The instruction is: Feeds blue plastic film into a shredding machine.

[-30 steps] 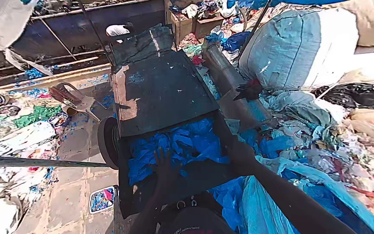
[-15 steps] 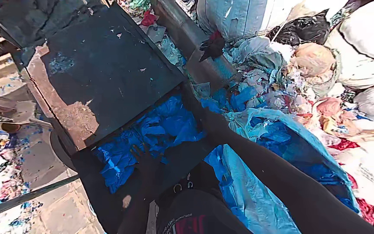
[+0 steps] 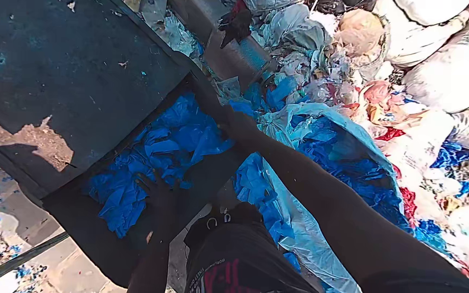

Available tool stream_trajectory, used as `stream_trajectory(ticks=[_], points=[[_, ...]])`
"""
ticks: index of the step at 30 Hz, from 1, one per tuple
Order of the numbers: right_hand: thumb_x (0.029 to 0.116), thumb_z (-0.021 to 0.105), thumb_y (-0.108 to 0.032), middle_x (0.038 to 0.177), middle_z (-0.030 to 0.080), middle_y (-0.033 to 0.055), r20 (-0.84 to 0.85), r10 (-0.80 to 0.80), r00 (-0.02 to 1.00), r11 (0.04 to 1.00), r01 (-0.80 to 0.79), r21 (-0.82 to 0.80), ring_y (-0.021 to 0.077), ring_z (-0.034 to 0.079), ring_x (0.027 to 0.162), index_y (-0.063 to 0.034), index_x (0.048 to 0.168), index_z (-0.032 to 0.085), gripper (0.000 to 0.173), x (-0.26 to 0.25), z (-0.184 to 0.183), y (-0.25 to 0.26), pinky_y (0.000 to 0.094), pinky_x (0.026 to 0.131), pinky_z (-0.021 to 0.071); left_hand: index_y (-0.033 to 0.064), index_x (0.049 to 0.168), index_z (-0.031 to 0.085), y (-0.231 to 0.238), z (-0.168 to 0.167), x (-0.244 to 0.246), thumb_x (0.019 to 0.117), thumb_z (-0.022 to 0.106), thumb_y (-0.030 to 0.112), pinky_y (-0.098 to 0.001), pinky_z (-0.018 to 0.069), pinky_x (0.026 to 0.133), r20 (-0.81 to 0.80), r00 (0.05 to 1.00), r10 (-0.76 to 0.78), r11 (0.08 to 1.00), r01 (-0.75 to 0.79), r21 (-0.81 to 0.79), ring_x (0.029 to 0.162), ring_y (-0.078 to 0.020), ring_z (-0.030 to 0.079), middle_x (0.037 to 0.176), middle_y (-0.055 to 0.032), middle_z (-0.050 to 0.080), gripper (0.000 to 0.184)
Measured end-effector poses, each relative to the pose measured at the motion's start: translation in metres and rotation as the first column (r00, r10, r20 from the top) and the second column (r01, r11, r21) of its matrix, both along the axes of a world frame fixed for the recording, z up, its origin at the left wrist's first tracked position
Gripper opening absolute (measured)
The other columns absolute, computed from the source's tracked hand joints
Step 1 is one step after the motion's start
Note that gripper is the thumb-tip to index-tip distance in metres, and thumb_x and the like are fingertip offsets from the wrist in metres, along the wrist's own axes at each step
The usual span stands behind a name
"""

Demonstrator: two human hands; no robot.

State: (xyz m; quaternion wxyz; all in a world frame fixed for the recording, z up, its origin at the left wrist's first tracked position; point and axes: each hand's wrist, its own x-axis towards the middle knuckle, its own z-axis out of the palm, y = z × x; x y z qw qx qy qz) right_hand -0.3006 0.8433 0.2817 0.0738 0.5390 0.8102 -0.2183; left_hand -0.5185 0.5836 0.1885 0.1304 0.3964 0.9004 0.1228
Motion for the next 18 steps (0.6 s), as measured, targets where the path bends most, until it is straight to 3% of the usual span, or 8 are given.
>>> stream_trajectory(ticks=[2, 4, 5, 7, 8, 13, 16, 18], points=[[0.1000, 0.055, -0.058, 0.109, 0.068, 0.0209, -0.231, -0.168, 0.958, 0.985, 0.152, -0.087, 0.0399, 0.068, 0.099, -0.0123, 0.155, 0.035, 0.075, 0.012, -0.009, 0.002, 0.0603, 0.084, 0.0545, 0.0159, 0.161, 0.034, -0.004, 0.001, -0.001, 0.0892, 0.071, 0.053, -0.0812, 0.0266, 0.105, -0.007, 1.000, -0.006, 1.000, 0.005, -0.004, 0.156, -0.0496, 0.008, 0.171, -0.0247, 0.006, 0.089], [0.1046, 0.048, -0.052, 0.113, 0.068, 0.0193, -0.465, -0.418, 0.781, 0.907, 0.327, -0.267, 0.0321, 0.068, 0.101, -0.0080, 0.156, 0.030, 0.070, 0.028, -0.014, -0.001, 0.0525, 0.090, 0.0559, 0.0166, 0.162, 0.034, -0.007, 0.006, -0.001, 0.0890, 0.073, 0.051, -0.0791, 0.0260, 0.108, 0.007, 1.000, -0.017, 1.000, 0.017, 0.013, 0.157, -0.0479, 0.009, 0.171, -0.0227, 0.007, 0.089], [0.1077, 0.043, -0.051, 0.108, 0.070, 0.0181, -0.547, -0.527, 0.650, 0.850, 0.390, -0.355, 0.0273, 0.071, 0.094, -0.0058, 0.156, 0.028, 0.068, 0.038, -0.025, -0.001, 0.0458, 0.085, 0.0586, 0.0164, 0.161, 0.035, -0.010, 0.009, 0.000, 0.0890, 0.074, 0.049, -0.0786, 0.0255, 0.109, 0.023, 0.999, -0.023, 0.999, 0.023, 0.025, 0.157, -0.0472, 0.009, 0.171, -0.0220, 0.008, 0.088], [0.1091, 0.037, -0.052, 0.099, 0.071, 0.0170, -0.577, -0.680, 0.453, 0.733, 0.455, -0.505, 0.0242, 0.074, 0.082, -0.0066, 0.156, 0.022, 0.068, 0.068, -0.051, -0.008, 0.0413, 0.075, 0.0614, 0.0177, 0.161, 0.036, -0.016, 0.012, -0.002, 0.0896, 0.074, 0.044, -0.0766, 0.0252, 0.111, 0.046, 0.998, -0.034, 0.999, 0.033, 0.028, 0.157, -0.0445, 0.011, 0.172, -0.0198, 0.010, 0.085], [0.1087, 0.039, -0.052, 0.100, 0.071, 0.0189, -0.540, -0.728, 0.423, 0.685, 0.480, -0.548, 0.0261, 0.073, 0.082, -0.0073, 0.158, 0.018, 0.070, 0.088, -0.063, -0.018, 0.0430, 0.075, 0.0610, 0.0165, 0.161, 0.035, -0.020, 0.016, -0.002, 0.0906, 0.074, 0.039, -0.0753, 0.0240, 0.113, 0.065, 0.997, -0.050, 0.998, 0.048, 0.035, 0.157, -0.0444, 0.011, 0.171, -0.0205, 0.010, 0.083], [0.1036, 0.055, -0.052, 0.104, 0.069, 0.0224, -0.235, -0.858, 0.456, 0.503, 0.661, -0.557, 0.0299, 0.073, 0.081, -0.0103, 0.163, -0.002, 0.092, 0.220, -0.136, -0.120, 0.0473, 0.073, 0.0615, 0.0062, 0.161, 0.030, -0.047, 0.001, -0.002, 0.0926, 0.068, 0.037, -0.0640, 0.0243, 0.121, -0.010, 0.989, -0.146, 0.985, 0.146, 0.094, 0.156, -0.0446, 0.018, 0.168, -0.0264, 0.018, 0.084], [0.1039, 0.057, -0.046, 0.116, 0.066, 0.0277, -0.021, -0.849, 0.527, 0.460, 0.720, -0.520, 0.0349, 0.072, 0.091, -0.0086, 0.163, -0.006, 0.095, 0.286, -0.154, -0.209, 0.0497, 0.083, 0.0588, 0.0044, 0.161, 0.028, -0.069, -0.006, 0.016, 0.0936, 0.066, 0.040, -0.0599, 0.0262, 0.122, -0.057, 0.979, -0.194, 0.977, 0.198, 0.075, 0.155, -0.0445, 0.021, 0.168, -0.0268, 0.019, 0.085], [0.1038, 0.056, -0.045, 0.126, 0.063, 0.0282, 0.124, -0.777, 0.617, 0.479, 0.708, -0.519, 0.0366, 0.071, 0.103, -0.0065, 0.164, -0.005, 0.094, 0.319, -0.155, -0.274, 0.0507, 0.092, 0.0565, 0.0025, 0.162, 0.026, -0.084, -0.018, 0.030, 0.0911, 0.069, 0.039, -0.0563, 0.0252, 0.124, -0.103, 0.961, -0.257, 0.963, 0.264, 0.061, 0.156, -0.0423, 0.020, 0.168, -0.0263, 0.019, 0.090]])
